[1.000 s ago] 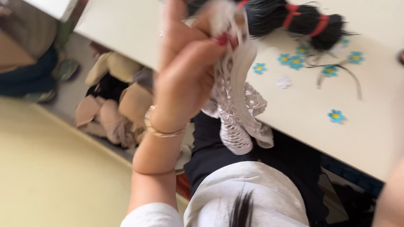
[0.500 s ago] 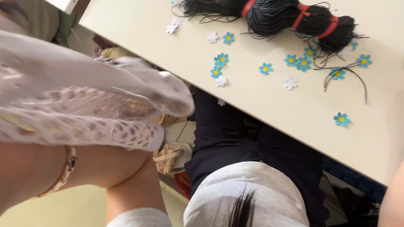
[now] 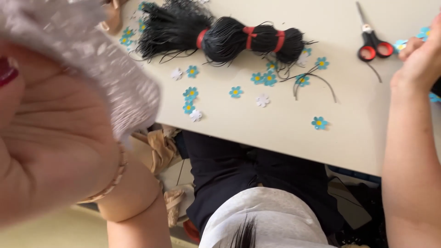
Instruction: The person attaches small blue and white flower decorations to a bundle of black wires using a needle and thread. They also handle and stitch a beige bra and a grey garment on the table.
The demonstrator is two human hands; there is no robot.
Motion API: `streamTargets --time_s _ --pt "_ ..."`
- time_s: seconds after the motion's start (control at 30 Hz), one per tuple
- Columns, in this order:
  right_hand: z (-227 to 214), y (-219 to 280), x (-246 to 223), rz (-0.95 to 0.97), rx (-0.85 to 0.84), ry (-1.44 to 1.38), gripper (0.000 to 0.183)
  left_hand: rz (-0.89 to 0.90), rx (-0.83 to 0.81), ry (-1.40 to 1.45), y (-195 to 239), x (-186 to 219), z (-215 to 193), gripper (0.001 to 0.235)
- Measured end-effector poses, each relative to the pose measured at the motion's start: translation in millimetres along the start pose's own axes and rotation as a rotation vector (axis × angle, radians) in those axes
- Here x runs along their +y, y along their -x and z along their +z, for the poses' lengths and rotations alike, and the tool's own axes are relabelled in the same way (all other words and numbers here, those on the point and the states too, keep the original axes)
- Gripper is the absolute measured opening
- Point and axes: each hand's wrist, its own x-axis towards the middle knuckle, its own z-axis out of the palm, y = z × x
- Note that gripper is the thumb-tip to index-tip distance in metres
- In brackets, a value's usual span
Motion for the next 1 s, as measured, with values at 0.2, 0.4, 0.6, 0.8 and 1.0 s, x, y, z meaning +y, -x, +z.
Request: streamTargets --time_s 0.2,0.4,0.6,0.8,1.0 --pt "28 60 -82 -0.164 -0.052 -0.024 0.008 -0.125 -0.139 0.067 -14 -36 69 0.010" --pt "27 61 -86 -0.234 -0.065 -0.046 0.014 -0.259 -0.279 0.111 -43 -85 172 0.031" --pt "33 70 -93 -0.146 -0.158 -0.069 0.011 -0.421 -0.347 0.309 -20 -136 188 0.018" --pt "44 119 -107 -0.431 -0.826 0.286 0.072 -0.446 -0.344 0.546 -6 -144 198 0.024" --pt "54 125 -90 -0.665 -0.825 0.824 0.038 -0.296 -0.569 0.357 -1 -103 216 0.022"
